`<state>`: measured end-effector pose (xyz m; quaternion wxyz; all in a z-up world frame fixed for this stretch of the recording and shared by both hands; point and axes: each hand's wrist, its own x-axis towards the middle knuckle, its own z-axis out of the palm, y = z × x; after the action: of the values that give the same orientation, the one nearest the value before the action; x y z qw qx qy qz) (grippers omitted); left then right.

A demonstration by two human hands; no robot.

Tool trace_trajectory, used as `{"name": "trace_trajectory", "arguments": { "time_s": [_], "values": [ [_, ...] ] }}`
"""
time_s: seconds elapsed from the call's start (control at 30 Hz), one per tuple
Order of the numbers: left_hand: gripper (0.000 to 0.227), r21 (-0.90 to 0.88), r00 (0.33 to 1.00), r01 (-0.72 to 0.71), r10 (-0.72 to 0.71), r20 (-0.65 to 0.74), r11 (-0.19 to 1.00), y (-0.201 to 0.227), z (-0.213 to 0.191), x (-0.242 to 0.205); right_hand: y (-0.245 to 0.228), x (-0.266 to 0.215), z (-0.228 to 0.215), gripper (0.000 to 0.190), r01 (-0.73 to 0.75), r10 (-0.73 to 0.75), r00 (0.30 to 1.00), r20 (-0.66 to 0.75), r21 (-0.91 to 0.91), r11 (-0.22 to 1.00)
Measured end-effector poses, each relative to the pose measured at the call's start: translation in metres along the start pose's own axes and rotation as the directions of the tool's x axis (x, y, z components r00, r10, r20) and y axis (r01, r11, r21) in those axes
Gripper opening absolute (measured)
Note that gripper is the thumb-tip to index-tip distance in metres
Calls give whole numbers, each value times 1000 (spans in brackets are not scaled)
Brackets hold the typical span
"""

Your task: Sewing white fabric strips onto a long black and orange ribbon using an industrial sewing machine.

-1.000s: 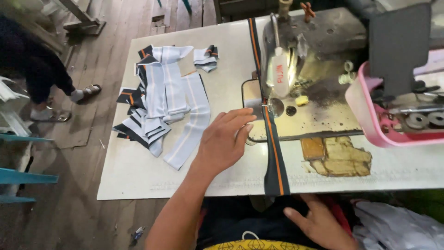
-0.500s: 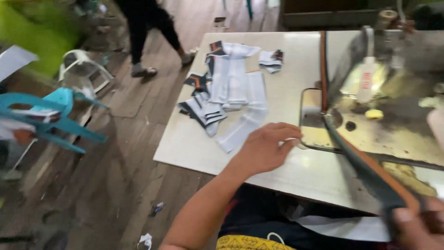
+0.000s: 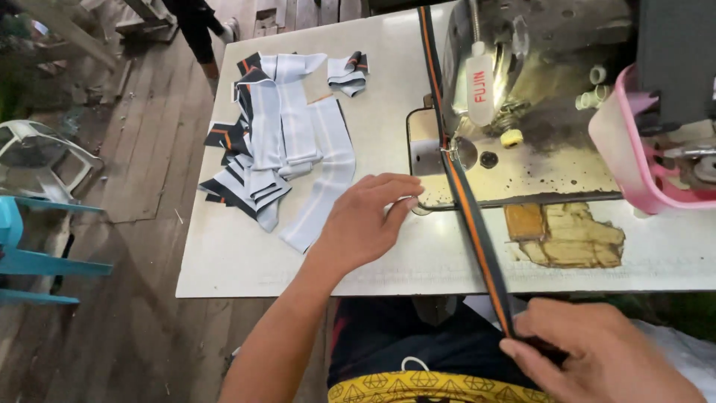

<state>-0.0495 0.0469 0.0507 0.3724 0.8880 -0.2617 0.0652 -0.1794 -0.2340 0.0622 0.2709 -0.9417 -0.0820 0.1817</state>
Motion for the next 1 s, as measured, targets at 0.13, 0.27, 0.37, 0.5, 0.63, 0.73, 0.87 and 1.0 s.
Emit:
{"name": "trace_trajectory", "arguments": {
  "time_s": [0.13, 0.27, 0.37, 0.5, 0.63, 0.73, 0.87, 1.0],
  "values": [
    [24, 28, 997, -68, 67, 37, 997, -9, 29, 18, 15, 8, 31, 19, 344, -340, 932, -127, 9, 939],
    [26, 94, 988, -152, 147, 52, 984, -18, 54, 30, 30, 15, 64, 20, 359, -366, 928, -66, -95, 928],
    [22, 208, 978, -208, 205, 34, 956, -23, 62, 32, 33, 17, 78, 26, 396, -409, 902, -138, -110, 911],
    [22, 287, 969, -245, 246, 31, 926, -25, 66, 24, 44, 11, 98, 41, 315, -314, 935, -166, -20, 949],
    [26, 323, 966, -245, 259, 0, 914, -25, 68, 23, 42, 8, 103, 35, 197, -186, 973, -139, 70, 978],
    [26, 326, 959, -258, 283, -30, 909, -24, 69, 23, 48, 8, 112, 25, -84, 86, 996, 9, 346, 934],
    [32, 341, 953, -252, 293, -74, 906, -24, 72, 22, 49, 12, 125, 14, 16, 24, 998, -66, 547, 837],
    [40, 357, 958, -240, 281, -64, 903, -19, 69, 19, 59, 17, 145, 21, 176, -76, 967, -243, 420, 890]
  ]
}}
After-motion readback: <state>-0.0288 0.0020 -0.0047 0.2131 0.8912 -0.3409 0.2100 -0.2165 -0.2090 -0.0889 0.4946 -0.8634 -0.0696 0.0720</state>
